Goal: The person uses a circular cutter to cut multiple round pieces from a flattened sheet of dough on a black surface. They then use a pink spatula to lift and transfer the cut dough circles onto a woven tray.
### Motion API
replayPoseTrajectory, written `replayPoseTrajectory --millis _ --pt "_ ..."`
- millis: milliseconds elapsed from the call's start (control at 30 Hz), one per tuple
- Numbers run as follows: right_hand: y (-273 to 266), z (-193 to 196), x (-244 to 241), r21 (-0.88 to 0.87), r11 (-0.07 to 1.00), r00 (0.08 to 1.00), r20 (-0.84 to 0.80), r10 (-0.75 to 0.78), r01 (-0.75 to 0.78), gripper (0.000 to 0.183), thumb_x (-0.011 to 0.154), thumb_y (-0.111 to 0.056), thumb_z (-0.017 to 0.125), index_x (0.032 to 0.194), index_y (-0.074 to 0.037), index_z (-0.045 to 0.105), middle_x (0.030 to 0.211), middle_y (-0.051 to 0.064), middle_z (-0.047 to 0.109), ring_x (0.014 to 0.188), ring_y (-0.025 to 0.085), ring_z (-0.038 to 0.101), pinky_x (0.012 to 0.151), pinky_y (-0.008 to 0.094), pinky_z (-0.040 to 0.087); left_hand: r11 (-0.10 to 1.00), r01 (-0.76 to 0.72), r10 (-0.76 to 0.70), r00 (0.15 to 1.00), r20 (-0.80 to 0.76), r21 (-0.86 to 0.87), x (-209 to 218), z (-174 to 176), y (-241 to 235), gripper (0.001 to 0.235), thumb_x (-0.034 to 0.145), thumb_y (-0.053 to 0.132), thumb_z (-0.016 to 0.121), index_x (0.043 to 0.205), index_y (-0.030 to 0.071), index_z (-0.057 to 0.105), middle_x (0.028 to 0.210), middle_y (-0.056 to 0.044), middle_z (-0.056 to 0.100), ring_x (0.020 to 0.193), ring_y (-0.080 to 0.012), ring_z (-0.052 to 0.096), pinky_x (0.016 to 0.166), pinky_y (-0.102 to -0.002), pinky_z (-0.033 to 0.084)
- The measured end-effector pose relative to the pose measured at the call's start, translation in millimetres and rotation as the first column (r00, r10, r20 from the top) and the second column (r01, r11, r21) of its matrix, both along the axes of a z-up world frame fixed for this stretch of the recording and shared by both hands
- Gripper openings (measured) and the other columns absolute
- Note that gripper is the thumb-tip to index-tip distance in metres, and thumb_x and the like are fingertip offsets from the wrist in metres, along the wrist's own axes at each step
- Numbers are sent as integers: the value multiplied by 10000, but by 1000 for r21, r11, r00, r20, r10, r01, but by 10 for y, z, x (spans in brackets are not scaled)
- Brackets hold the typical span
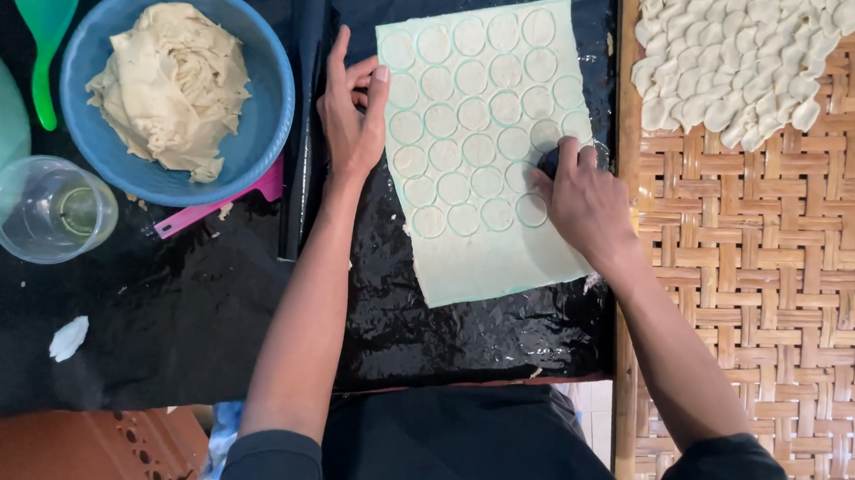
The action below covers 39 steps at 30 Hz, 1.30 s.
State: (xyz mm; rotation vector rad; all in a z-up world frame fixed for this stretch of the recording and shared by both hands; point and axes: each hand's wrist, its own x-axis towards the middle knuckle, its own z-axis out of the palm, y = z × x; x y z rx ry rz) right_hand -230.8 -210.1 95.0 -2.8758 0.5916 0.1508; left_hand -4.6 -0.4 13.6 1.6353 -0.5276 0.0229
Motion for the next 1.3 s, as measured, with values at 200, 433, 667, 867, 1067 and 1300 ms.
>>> replayPoseTrajectory --millis 200,433,667,867,1067,1300 --pt "9 -168 11 -199 980 999 -18 -32 28 513 1097 -464 521 1201 37 480 875 234 634 584 368 675 469 458 521 1000 14 -14 1000 0 9 -6 66 -10 637 1093 319 635 1596 28 375 1191 -117 801 976 -152 733 797 -263 529" --pt "5 -182 -35 -221 968 992 -9 123 -122 480 1087 -485 520 1147 -9 503 859 201 635 580 345 669 475 440 511 1000 20 -20 1000 3 -6 -31 46 -23 621 1099 290 643 1594 17 388 1168 -105 809 946 -146 726 790 -260 524" --pt "-160 -118 -93 -43 999 999 -20 -32 31 541 1095 -484 504 1253 31 444 906 266 652 658 445 668 556 521 522 1000 4 -4 1000 -3 -13 -8 59 -2 651 1084 306 652 1590 1 377 1150 -114 797 915 -145 696 768 -258 532" --pt "-262 104 -228 49 984 985 13 -172 171 542 1096 -457 519 1346 10 401 1050 322 653 841 527 663 695 602 512 1000 4 -5 1000 -11 -23 -2 5 1 661 1075 318 662 1589 11 382 1162 -125 792 937 -153 700 760 -256 528" --pt "-303 6 -166 4 997 996 47 -74 74 545 1057 -432 560 1322 25 430 1074 332 619 769 515 664 639 584 515 1000 -7 7 1000 24 -10 28 -52 0 658 1078 323 670 1593 29 387 1182 -130 789 965 -156 711 758 -252 518" --pt "-302 -208 -102 -226 966 986 -81 -148 126 545 1136 -521 488 1140 23 480 883 248 633 678 419 682 548 516 515 999 29 -28 1000 13 -35 19 -70 -4 649 1096 305 667 1607 33 372 1190 -123 789 952 -151 697 787 -261 536"
